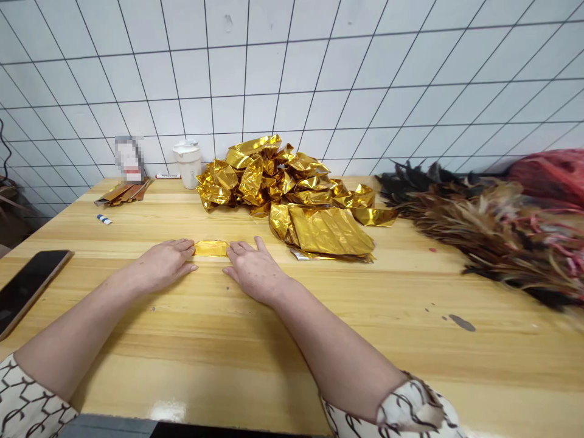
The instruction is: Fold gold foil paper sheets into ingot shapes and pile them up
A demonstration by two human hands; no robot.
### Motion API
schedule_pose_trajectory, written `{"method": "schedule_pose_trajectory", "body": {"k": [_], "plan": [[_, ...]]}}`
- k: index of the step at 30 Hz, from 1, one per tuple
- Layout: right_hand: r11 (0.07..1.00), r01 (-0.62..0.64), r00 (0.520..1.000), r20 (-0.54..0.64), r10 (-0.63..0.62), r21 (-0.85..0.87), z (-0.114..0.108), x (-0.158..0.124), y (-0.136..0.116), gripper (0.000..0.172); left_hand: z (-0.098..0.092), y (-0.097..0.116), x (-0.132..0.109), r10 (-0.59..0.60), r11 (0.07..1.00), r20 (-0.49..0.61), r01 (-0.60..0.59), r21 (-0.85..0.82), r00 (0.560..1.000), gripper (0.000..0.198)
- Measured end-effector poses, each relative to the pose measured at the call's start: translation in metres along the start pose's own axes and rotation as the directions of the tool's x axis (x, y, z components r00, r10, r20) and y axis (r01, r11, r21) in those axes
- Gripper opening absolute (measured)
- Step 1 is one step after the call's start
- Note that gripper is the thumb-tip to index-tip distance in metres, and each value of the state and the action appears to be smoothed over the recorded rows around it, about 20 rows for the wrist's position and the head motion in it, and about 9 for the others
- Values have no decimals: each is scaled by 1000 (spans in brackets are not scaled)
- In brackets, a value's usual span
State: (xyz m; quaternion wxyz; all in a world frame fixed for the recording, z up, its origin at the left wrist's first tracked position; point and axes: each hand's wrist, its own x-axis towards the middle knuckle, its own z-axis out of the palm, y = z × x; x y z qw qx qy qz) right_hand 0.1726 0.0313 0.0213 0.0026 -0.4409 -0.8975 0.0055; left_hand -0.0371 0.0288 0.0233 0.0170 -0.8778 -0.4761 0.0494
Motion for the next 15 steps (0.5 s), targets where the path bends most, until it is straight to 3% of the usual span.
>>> {"method": "schedule_pose_trajectory", "body": {"k": [6, 15], "plan": [[998, -37, 999, 0, 37, -47, -4, 1, 3, 21, -4, -4, 1, -35, 999, 12, 35, 30, 999, 29], [990, -67, 997, -54, 60, -121, -3, 6, 7, 28, 0, -9, 0, -84, 996, -42, 82, -39, 996, 30]]}}
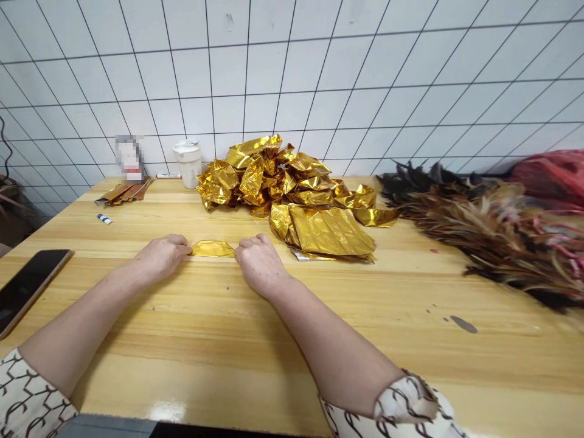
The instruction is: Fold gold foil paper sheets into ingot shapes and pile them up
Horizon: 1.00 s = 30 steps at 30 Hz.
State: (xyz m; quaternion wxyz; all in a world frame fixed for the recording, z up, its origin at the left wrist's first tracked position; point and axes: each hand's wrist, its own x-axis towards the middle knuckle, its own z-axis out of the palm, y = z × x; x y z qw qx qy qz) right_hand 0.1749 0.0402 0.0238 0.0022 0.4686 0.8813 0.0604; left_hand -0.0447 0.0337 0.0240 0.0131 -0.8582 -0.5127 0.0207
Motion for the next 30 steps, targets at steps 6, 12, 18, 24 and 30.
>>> {"method": "schedule_pose_trajectory", "body": {"k": [6, 12, 18, 24, 30], "plan": [[999, -26, 999, -33, 25, -36, 5, 1, -1, 28, 1, 0, 1, 17, 1000, -20, -17, -11, 1000, 31], [995, 11, 1000, -21, -13, -103, 5, 2, -2, 29, -1, 4, 0, 28, 997, 3, -28, 77, 1000, 31], [996, -17, 1000, -7, 16, -90, 4, 2, -3, 26, -3, 8, -1, 35, 992, 30, -38, 117, 999, 30], [998, -61, 998, -32, 61, 3, 2, 1, -3, 21, -4, 7, -1, 46, 993, 17, -48, 108, 999, 31], [994, -84, 995, -52, 88, 70, 3, 0, -3, 18, 1, 5, 0, 41, 995, -17, -39, 87, 999, 30]]}}
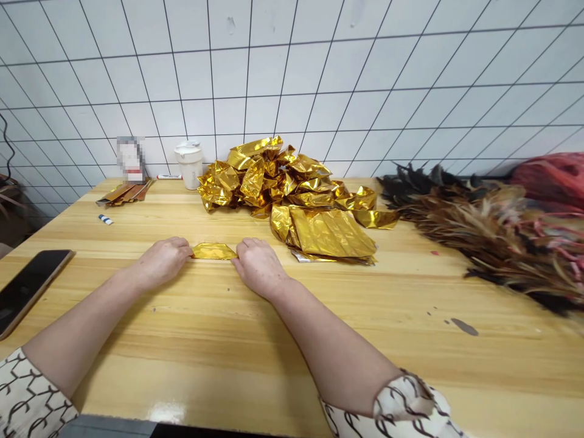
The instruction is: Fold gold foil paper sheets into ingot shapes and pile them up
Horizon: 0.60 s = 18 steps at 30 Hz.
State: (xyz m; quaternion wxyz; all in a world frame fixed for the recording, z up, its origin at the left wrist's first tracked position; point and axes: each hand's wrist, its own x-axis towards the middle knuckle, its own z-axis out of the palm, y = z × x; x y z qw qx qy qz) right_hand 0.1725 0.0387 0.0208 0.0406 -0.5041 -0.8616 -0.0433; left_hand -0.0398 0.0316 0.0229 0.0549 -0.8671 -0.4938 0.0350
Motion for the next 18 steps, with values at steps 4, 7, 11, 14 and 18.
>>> {"method": "schedule_pose_trajectory", "body": {"k": [4, 7, 11, 14, 18], "plan": [[998, -36, 999, 0, 36, 46, 0, 0, 0, 16, 3, -1, 1, -18, 1000, -9, 18, -23, 1000, 27], [997, -54, 998, 27, 52, 53, -1, 1, -1, 15, 4, 0, 1, -9, 1000, -16, 9, -1, 1000, 26], [1000, -29, 998, 57, 29, 11, -2, 1, -2, 17, 3, 2, 0, -1, 1000, -6, 1, 23, 1000, 26], [998, 31, 998, 51, -28, -61, 0, 1, -3, 20, 4, 2, 0, -17, 1000, -32, 17, -16, 999, 24], [986, 89, 996, 34, -85, -138, 4, 1, -1, 22, 8, 1, 0, -30, 996, -99, 22, -85, 995, 17]]}}
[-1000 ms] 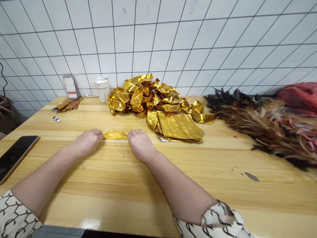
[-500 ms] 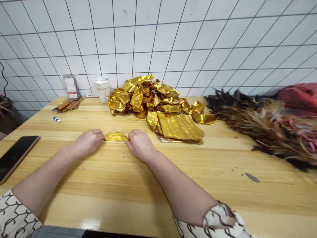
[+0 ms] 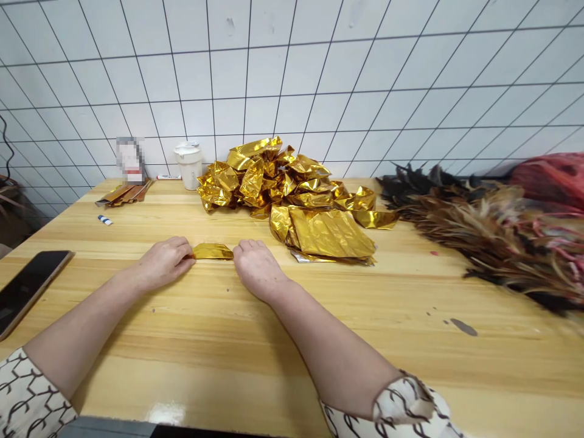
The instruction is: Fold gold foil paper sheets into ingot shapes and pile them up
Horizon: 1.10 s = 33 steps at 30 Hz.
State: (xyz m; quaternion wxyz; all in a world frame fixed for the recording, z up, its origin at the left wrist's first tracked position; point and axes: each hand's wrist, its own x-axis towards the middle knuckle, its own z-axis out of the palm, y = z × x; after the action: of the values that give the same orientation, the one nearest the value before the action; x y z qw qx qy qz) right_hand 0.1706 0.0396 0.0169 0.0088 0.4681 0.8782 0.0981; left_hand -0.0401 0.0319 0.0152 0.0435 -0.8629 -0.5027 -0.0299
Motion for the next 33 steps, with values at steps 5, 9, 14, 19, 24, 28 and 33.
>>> {"method": "schedule_pose_trajectory", "body": {"k": [5, 9, 14, 19, 24, 28, 33], "plan": [[997, 74, 995, -59, -74, -3, 2, -2, 2, 22, 5, -2, 0, 5, 999, -78, -9, -51, 997, 12], [992, 85, 983, -169, -68, 94, 3, -4, 5, 22, 8, -6, 0, 15, 996, -132, -26, -82, 991, 8], [943, 39, 969, -243, 46, 330, 3, -4, 7, 18, 10, -12, 0, 25, 985, -187, -56, -166, 982, 13], [740, -30, 955, -199, 219, 671, 2, -2, 7, 14, 7, -13, 0, -80, 877, -134, 6, -480, 988, 14], [571, -51, 950, -136, 280, 819, 3, -2, 5, 21, 6, -9, 2, -156, 555, 114, 183, -811, 981, 23], [573, -152, 944, -54, 325, 806, 7, 1, 6, 25, 9, -9, 3, -181, 477, 166, 233, -848, 970, 36], [801, -224, 951, -55, 305, 555, 9, 5, 6, 22, 14, -7, 3, -260, 780, -125, 132, -612, 958, 21]]}}
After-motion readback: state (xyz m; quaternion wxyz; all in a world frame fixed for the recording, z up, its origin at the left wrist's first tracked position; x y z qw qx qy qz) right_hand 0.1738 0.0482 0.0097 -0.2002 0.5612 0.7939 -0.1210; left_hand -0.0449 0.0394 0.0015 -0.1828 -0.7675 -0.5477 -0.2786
